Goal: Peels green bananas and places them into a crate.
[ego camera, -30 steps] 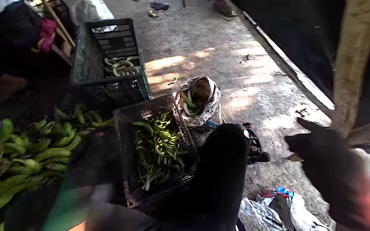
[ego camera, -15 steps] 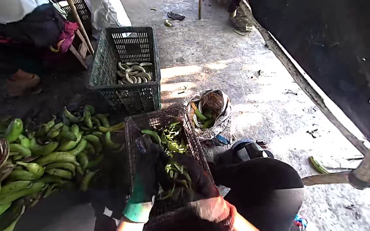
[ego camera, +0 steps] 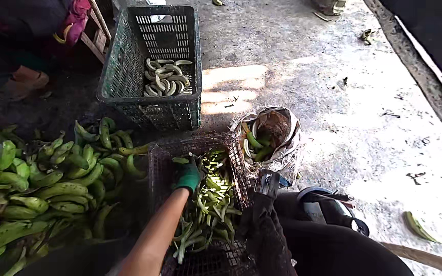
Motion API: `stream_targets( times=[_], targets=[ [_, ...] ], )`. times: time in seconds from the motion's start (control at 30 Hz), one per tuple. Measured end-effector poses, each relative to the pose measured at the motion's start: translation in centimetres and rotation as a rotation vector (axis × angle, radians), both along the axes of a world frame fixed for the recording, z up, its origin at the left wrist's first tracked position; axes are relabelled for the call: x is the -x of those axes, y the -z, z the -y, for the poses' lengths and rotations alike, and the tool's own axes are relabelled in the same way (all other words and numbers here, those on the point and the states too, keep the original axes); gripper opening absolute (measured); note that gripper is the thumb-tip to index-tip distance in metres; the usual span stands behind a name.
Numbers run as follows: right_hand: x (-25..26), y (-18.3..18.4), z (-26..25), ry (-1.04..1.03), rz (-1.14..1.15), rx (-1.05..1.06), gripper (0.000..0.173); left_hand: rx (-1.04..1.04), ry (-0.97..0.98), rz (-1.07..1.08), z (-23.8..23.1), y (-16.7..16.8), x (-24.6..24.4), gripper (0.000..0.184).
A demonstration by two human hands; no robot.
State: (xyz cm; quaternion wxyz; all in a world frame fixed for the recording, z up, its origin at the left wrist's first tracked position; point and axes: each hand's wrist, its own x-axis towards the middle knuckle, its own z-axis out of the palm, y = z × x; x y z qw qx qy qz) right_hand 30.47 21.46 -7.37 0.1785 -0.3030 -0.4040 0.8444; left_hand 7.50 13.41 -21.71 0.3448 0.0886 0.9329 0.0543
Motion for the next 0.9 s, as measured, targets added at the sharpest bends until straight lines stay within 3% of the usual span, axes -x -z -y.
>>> stream_targets(
  times=[0.03,0.1,0.17,0.27,0.37,0.47,0.57,0.63,0.7,0.8,0.9],
  targets=[
    [0.2,0.1,0.1,-0.02,0.004,0.007,0.051,0.059,-0.011,-0.023,-0.5,2.2,-0.4,0.094],
    [0.4,0.3,0.1,-0.051,0.026,0.024,0.052,0.113,0.003,-0.06,-1.0,4.6,-0.8,0.088],
    [0.5,0.3,0.2,-0.05,0.065,0.037,0.052,0.101,0.056,0.01,-0.6,3.4,-0.4,0.081],
    [1.2,0.4,0.3,-0.078,0.099,0.019,0.05,-0.099,0.018,0.144,2.1,-1.9,1.1,0.066],
    [1.3,0.7,1.1,-0.087,0.084,-0.041,0.044,-0.617,-0.219,0.27,5.9,-9.0,0.3,0.05],
    [1.3,0.3,1.4,-0.101,0.109,0.001,0.038,-1.256,-0.391,0.281,8.9,-15.5,-4.5,0.047],
    [1.3,-0.8,2.0,-0.167,0.157,-0.06,0.036,-1.541,-0.341,0.325,12.4,-18.3,-8.7,0.047],
    [1.1,-0.8,2.5,-0.2,0.144,-0.108,0.033,-1.539,-0.246,0.32,13.4,-19.3,-9.2,0.051],
    [0.9,-0.9,3.5,-0.184,0.156,-0.142,0.031,-1.456,-0.182,0.188,12.2,-19.2,-8.8,0.075],
    [0.3,-1.7,4.7,-0.145,0.259,-0.285,0.029,-1.257,-0.26,-0.068,10.2,-18.0,-10.1,0.061],
    [-0.4,-3.9,5.0,-0.144,0.387,-0.907,0.031,-1.356,-0.325,-0.21,10.0,-17.8,-11.5,0.067]
  ],
)
